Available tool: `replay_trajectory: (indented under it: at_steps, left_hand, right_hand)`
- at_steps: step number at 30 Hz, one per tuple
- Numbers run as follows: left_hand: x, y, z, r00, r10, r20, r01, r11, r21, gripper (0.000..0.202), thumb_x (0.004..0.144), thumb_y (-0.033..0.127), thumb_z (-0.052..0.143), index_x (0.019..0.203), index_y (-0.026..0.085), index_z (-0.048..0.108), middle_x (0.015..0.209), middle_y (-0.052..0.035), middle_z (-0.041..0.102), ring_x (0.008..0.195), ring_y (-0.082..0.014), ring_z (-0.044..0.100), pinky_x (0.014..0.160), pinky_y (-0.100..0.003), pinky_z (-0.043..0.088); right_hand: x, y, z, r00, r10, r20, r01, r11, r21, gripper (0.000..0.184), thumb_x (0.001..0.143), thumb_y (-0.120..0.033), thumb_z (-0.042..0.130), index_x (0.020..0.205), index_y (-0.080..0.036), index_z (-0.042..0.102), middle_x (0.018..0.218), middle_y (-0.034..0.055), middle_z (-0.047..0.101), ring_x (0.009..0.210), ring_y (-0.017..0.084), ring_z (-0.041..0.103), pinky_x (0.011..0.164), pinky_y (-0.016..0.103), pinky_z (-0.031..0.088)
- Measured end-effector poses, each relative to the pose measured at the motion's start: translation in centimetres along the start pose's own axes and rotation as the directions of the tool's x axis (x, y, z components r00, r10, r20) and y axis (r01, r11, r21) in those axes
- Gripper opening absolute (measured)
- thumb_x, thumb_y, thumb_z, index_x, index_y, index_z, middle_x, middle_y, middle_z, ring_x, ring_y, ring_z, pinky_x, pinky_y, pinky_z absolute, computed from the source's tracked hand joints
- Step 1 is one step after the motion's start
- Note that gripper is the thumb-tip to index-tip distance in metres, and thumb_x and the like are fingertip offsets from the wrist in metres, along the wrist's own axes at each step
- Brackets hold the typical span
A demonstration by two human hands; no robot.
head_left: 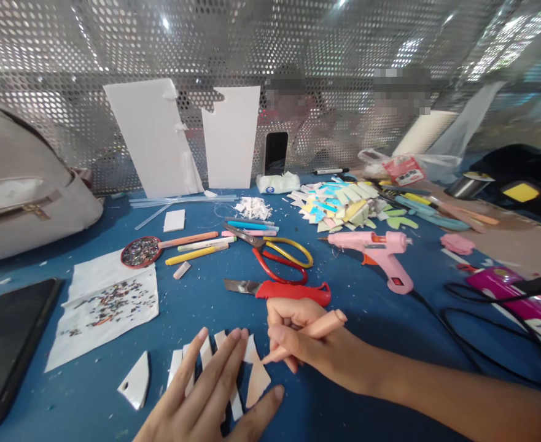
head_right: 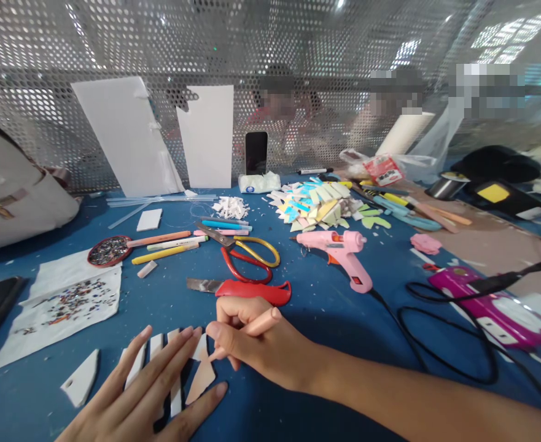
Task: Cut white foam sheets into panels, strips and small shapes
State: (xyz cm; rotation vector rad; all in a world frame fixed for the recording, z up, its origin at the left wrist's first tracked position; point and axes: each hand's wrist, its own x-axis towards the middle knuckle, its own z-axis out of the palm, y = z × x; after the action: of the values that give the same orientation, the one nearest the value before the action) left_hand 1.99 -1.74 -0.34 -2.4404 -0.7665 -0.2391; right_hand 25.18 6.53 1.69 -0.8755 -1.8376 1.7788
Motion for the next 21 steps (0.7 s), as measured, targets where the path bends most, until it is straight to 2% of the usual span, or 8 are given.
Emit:
replay_trajectory:
  at_steps: [7, 10, 15, 18, 21]
  left_hand:
    - [0.2, 0.1, -0.2, 1.0, 0.002, -0.002, -0.002, 0.999, 0.039, 0.052, 0.105, 0.027, 0.033, 0.156, 0.034, 0.028, 0.126, -0.0114, 0.07, 0.126, -0.0264, 0.062, 0.121, -0.063, 0.006]
    - [0.2, 0.2, -0.2, 1.0, 0.005, 0.018, -0.006, 1.0, 0.026, 0.052, 0.105, 0.032, 0.034, 0.157, 0.032, 0.029, 0.128, -0.0122, 0.069, 0.125, -0.0282, 0.062, 0.121, -0.064, 0.004]
    - [-0.2, 0.3, 0.0, 0.998, -0.038, 0.04, 0.041, 0.997, -0.073, 0.053, 0.104, 0.045, 0.039, 0.15, 0.017, 0.044, 0.138, -0.0125, 0.062, 0.131, -0.0292, 0.055, 0.122, -0.062, -0.005]
    - [0.0, 0.0, 0.1, 0.997, -0.058, 0.058, 0.066, 0.987, -0.148, 0.056, 0.104, 0.044, 0.04, 0.146, 0.008, 0.045, 0.143, -0.0109, 0.058, 0.135, -0.0274, 0.05, 0.123, -0.058, -0.008]
    - [0.9, -0.2, -0.2, 0.992, -0.114, 0.05, 0.122, 0.974, -0.19, 0.064, 0.1, 0.05, 0.045, 0.141, 0.001, 0.046, 0.139, -0.0116, 0.062, 0.13, -0.0266, 0.054, 0.124, -0.053, -0.009]
  right_hand:
    - [-0.1, 0.0, -0.3, 0.999, -0.05, -0.021, 0.05, 0.999, -0.001, 0.044, 0.096, -0.058, 0.054, 0.074, -0.02, 0.047, 0.061, -0.004, 0.05, 0.057, 0.011, 0.052, 0.061, 0.026, 0.046]
    - [-0.3, 0.2, -0.4, 0.995, -0.092, -0.049, 0.092, 0.996, 0.004, 0.044, 0.098, -0.056, 0.052, 0.076, -0.019, 0.049, 0.061, -0.0033, 0.051, 0.056, 0.011, 0.051, 0.057, 0.025, 0.042]
    - [-0.5, 0.3, -0.3, 0.967, -0.185, -0.177, 0.187, 0.982, -0.007, 0.041, 0.1, -0.052, 0.05, 0.076, -0.018, 0.051, 0.065, -0.0028, 0.051, 0.058, 0.011, 0.049, 0.061, 0.027, 0.044]
    - [-0.7, 0.2, -0.3, 0.938, -0.237, -0.251, 0.231, 0.971, -0.055, 0.038, 0.102, -0.046, 0.048, 0.076, -0.018, 0.052, 0.066, -0.0024, 0.051, 0.059, 0.011, 0.05, 0.06, 0.026, 0.043]
    - [-0.8, 0.2, -0.4, 0.914, -0.286, -0.288, 0.272, 0.958, -0.091, 0.036, 0.103, -0.042, 0.047, 0.077, -0.018, 0.054, 0.064, -0.0029, 0.051, 0.058, 0.011, 0.05, 0.057, 0.026, 0.041]
